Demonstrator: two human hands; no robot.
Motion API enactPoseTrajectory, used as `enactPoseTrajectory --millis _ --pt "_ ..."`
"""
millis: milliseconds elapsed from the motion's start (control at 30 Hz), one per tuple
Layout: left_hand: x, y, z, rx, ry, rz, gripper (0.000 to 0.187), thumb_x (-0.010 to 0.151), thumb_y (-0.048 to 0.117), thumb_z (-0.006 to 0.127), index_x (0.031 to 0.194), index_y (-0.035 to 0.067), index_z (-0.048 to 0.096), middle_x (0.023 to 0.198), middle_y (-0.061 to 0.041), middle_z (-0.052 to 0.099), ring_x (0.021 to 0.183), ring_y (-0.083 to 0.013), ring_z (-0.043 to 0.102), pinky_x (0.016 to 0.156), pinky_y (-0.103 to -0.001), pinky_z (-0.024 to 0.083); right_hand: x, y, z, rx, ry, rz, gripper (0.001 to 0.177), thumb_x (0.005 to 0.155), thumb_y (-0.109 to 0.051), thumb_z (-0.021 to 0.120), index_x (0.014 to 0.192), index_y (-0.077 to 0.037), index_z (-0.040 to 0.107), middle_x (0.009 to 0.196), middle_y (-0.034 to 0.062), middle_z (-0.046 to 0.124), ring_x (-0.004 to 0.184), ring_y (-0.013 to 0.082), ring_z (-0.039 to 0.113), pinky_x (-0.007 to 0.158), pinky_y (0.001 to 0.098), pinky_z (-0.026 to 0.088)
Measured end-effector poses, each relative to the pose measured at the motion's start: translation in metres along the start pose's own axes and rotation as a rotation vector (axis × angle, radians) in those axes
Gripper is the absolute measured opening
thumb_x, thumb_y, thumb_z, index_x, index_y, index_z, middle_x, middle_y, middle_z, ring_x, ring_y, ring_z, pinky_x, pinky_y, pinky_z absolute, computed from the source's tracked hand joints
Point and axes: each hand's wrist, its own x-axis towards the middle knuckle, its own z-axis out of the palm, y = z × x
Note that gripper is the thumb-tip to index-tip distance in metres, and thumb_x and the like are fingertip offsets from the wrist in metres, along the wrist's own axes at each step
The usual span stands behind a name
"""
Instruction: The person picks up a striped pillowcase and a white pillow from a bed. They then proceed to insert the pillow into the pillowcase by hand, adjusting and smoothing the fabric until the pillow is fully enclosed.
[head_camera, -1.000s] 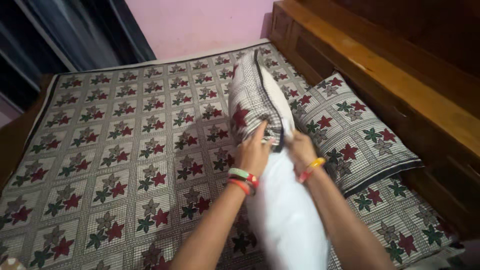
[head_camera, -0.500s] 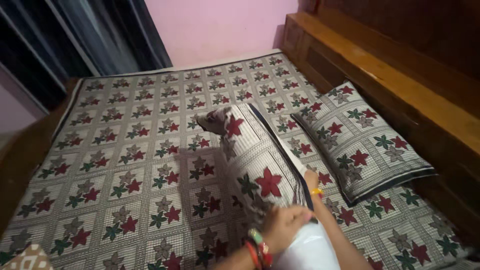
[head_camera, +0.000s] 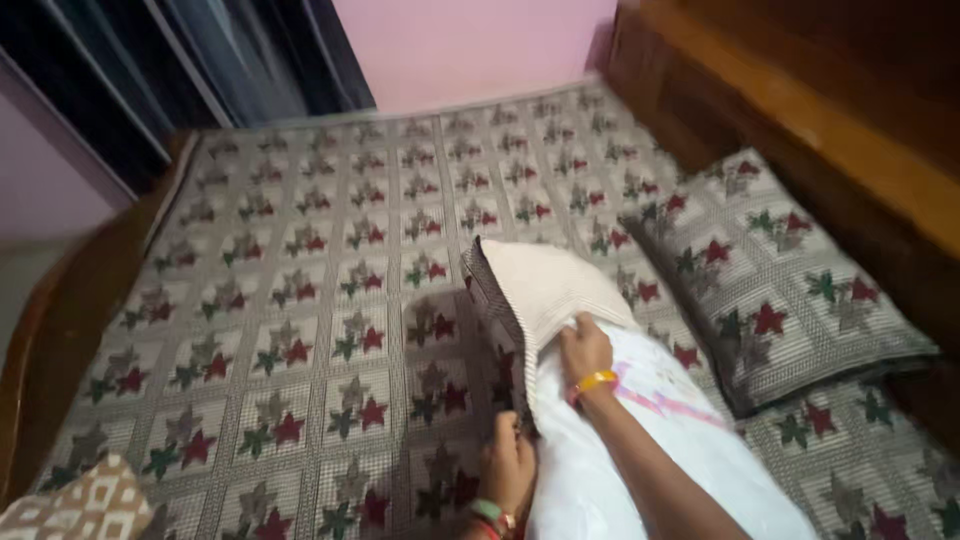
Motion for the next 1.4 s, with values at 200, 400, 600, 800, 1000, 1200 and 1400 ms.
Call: enactPoseTrajectory --millis 200,400,600,800,1000,1200,1400 --pt "-0.072 -0.124 0.026 0.351 -0.653 -0.076 0.023 0.091 0.012 0.056 0.11 0.016 0.067 0.089 -0.022 0.074 0.084 -0.0456 0.07 0.075 -0.06 0.054 -0.112 0.134 0.075 -0.639 -0.949 -0.31 0.063 0.096 -0.046 0.062 0.145 -0.01 0.047 0.122 0.0244 0.067 0.107 0.0449 0.067 0.092 0.0519 0.053" --pt "-0.077 -0.078 0.025 0.309 -0.375 0.093 0.061 0.08 0.018 0.075 0.132 -0.001 0.049 0.134 -0.028 0.056 0.118 -0.0482 0.054 0.098 -0.054 0.046 -0.212 0.13 0.01 -0.516 -0.867 -0.302 0.093 0.084 -0.039 0.072 0.161 -0.011 0.028 0.146 0.0167 0.05 0.134 0.0381 0.047 0.109 0.0496 0.043" --pt "-0.012 -0.024 0.021 0.691 -0.418 0.16 0.069 0.072 0.024 0.083 0.129 0.006 0.049 0.144 -0.017 0.044 0.137 -0.0395 0.039 0.103 -0.053 0.041 -0.202 0.123 -0.035 -0.6 -0.393 -0.26 0.095 0.076 -0.055 0.076 0.152 -0.013 0.036 0.158 0.0201 0.035 0.147 0.043 0.029 0.115 0.0574 0.028" --pt "0.002 -0.072 0.024 0.471 -0.509 0.252 0.079 0.066 0.023 0.08 0.137 0.009 0.048 0.142 -0.018 0.049 0.138 -0.0393 0.044 0.121 -0.051 0.038 -0.188 0.123 -0.052 -0.796 -0.747 -0.022 0.115 0.078 -0.078 0.064 0.161 -0.016 0.014 0.168 0.0202 0.006 0.155 0.0412 0.001 0.118 0.0679 0.011" --pt "-0.039 -0.179 -0.01 0.687 -0.731 -0.425 0.077 0.076 0.018 0.067 0.147 0.006 0.04 0.142 -0.024 0.053 0.132 -0.042 0.051 0.114 -0.049 0.042 -0.198 0.073 -0.031 -0.873 -0.91 0.059 0.134 0.074 -0.088 0.062 0.164 -0.009 0.002 0.168 0.0304 -0.007 0.154 0.0478 -0.01 0.111 0.0781 0.002" --pt "0.042 -0.159 0.031 0.375 -0.083 -0.027 0.058 0.089 -0.003 0.051 0.146 -0.008 0.043 0.154 -0.028 0.045 0.142 -0.0448 0.046 0.12 -0.047 0.037 -0.157 0.062 0.006 -0.972 -1.007 0.078 0.126 0.077 -0.095 0.054 0.156 0.002 0.035 0.169 0.0328 0.011 0.159 0.0494 -0.006 0.109 0.0829 0.002" --pt "0.172 -0.115 0.055 0.553 -0.263 -0.101 0.049 0.088 0.022 0.068 0.135 0.01 0.06 0.159 -0.022 0.033 0.148 -0.0432 0.027 0.117 -0.055 0.03 -0.146 0.111 0.036 -1.027 -1.363 0.183 0.112 0.081 -0.092 0.044 0.158 -0.011 0.039 0.172 0.0203 0.013 0.157 0.0515 -0.006 0.101 0.0919 -0.005"
